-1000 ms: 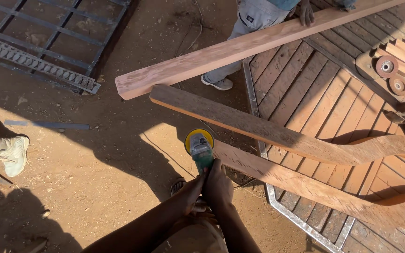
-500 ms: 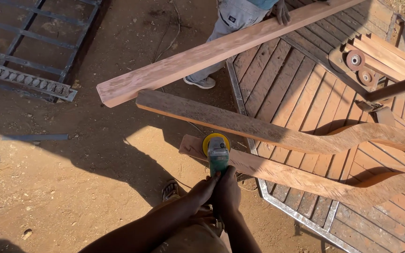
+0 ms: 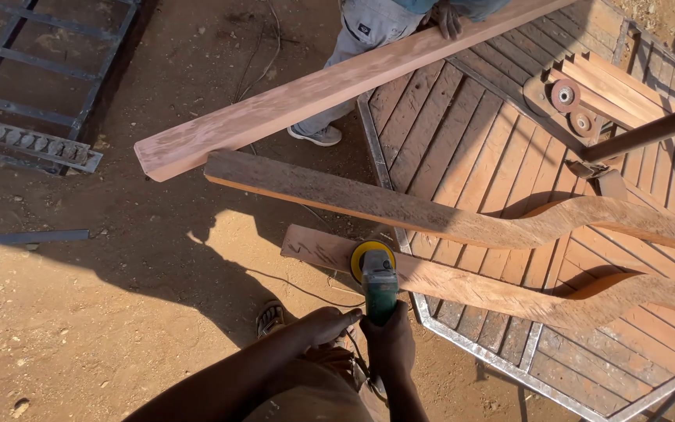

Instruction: Sanding the edges of a curved wooden plank using an angle grinder

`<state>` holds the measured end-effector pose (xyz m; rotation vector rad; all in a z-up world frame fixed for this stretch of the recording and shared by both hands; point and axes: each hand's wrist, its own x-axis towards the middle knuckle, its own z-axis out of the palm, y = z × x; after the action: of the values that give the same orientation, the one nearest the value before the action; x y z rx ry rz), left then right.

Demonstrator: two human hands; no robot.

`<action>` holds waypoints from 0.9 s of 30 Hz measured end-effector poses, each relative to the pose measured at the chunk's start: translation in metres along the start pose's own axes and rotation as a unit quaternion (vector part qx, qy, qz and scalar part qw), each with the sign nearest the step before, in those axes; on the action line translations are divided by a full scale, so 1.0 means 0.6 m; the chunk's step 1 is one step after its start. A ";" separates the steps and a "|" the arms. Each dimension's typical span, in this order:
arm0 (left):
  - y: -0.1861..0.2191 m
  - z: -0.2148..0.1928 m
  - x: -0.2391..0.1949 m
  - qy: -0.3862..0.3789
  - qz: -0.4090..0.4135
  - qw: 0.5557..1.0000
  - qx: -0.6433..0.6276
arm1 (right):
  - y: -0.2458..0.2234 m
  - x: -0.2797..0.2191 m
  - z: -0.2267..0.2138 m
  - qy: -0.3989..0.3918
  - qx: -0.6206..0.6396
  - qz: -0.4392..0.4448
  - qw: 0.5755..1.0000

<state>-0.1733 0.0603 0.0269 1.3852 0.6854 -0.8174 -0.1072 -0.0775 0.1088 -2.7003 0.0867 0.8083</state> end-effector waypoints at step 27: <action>0.018 -0.229 0.050 0.316 -0.008 0.946 0.074 | 0.182 0.049 -0.063 0.079 0.084 0.148 0.982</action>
<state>-0.1410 0.1943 -0.0029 1.8008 1.1442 -0.4298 -0.0792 -0.1921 0.0915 -2.6190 0.5779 0.6309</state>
